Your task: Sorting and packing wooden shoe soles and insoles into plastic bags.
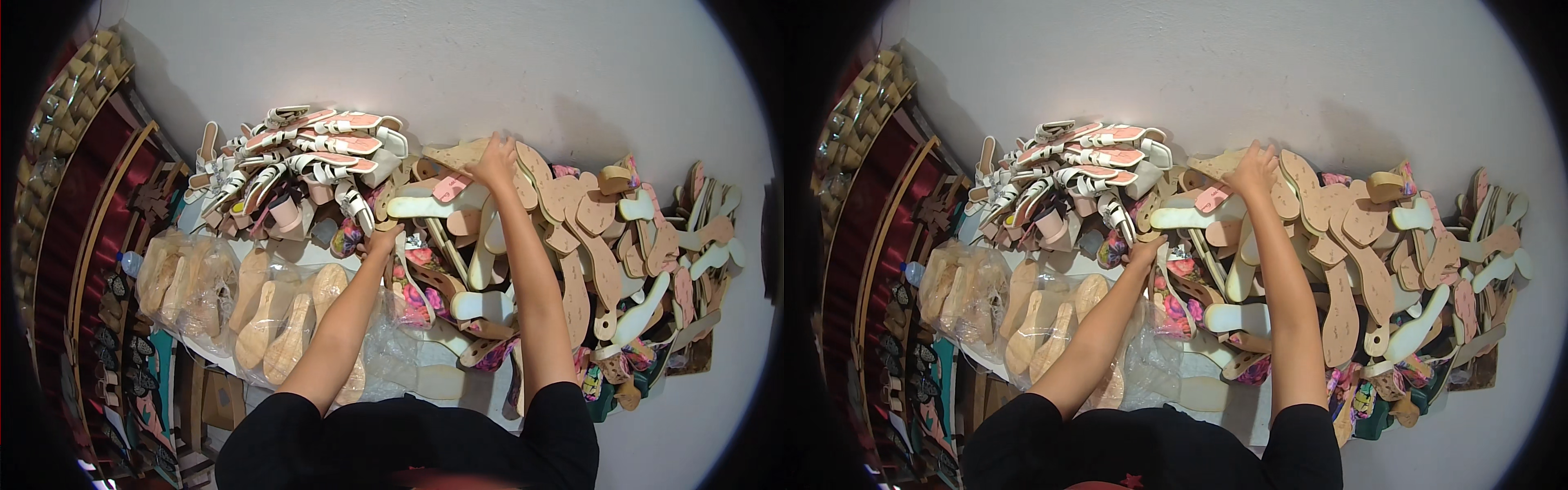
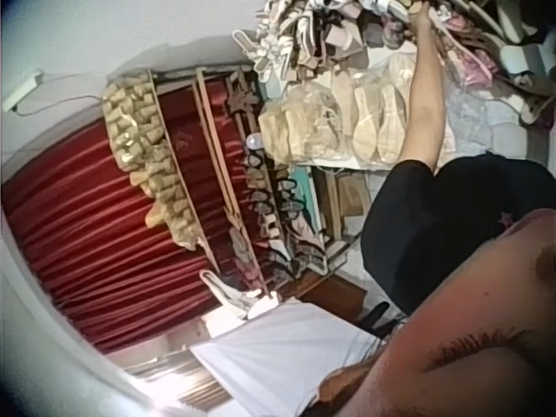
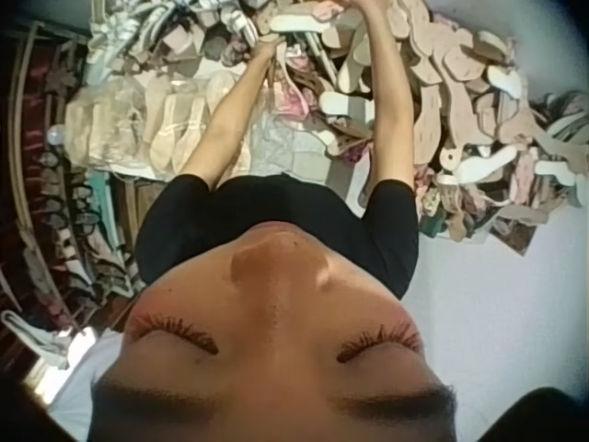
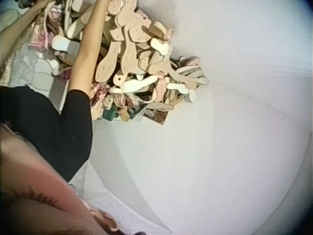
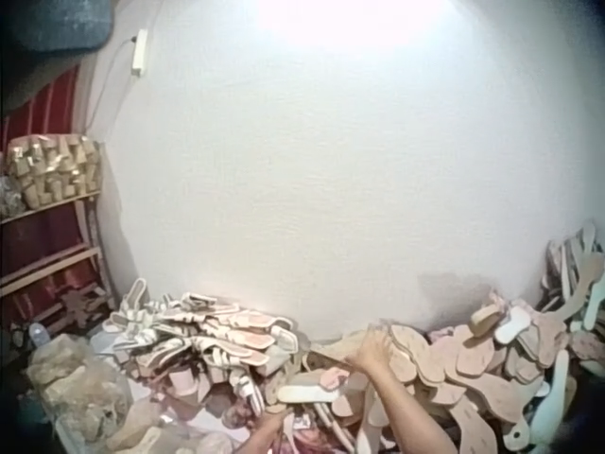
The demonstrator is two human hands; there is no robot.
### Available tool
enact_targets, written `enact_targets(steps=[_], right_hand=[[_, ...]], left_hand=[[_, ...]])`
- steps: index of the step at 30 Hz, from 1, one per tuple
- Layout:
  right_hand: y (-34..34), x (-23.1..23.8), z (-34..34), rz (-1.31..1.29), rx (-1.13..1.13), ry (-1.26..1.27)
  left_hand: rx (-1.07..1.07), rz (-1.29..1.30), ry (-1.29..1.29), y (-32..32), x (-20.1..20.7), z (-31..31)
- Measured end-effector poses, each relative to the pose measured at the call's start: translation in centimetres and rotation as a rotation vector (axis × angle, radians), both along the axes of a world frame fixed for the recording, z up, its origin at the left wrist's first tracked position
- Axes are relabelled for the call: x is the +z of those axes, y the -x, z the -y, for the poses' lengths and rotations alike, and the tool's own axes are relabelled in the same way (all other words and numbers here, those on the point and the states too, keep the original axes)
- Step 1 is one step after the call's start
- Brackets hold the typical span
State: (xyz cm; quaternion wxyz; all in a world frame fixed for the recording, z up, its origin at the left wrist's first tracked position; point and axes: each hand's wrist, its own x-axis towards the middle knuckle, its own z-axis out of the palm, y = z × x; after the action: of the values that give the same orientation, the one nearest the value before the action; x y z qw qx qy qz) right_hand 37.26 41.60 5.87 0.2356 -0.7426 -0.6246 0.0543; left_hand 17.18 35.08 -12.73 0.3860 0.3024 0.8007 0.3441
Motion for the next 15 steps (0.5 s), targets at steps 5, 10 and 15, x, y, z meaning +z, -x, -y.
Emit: enact_targets(steps=[5, 10, 15], right_hand=[[-1.3, -1.0, -1.7, 0.065, 0.022, 0.172], [-0.8, -0.9, -0.8, 0.165, 0.073, 0.147], [0.1, -1.8, 0.0, 0.247, 0.072, 0.089]], left_hand=[[-0.059, -0.195, -0.012, -0.2, 0.3, 0.2], [0.047, -0.174, -0.211, -0.7, 2.9, 1.1], [0.065, -0.096, -0.397, -2.3, 6.0, 1.3]])
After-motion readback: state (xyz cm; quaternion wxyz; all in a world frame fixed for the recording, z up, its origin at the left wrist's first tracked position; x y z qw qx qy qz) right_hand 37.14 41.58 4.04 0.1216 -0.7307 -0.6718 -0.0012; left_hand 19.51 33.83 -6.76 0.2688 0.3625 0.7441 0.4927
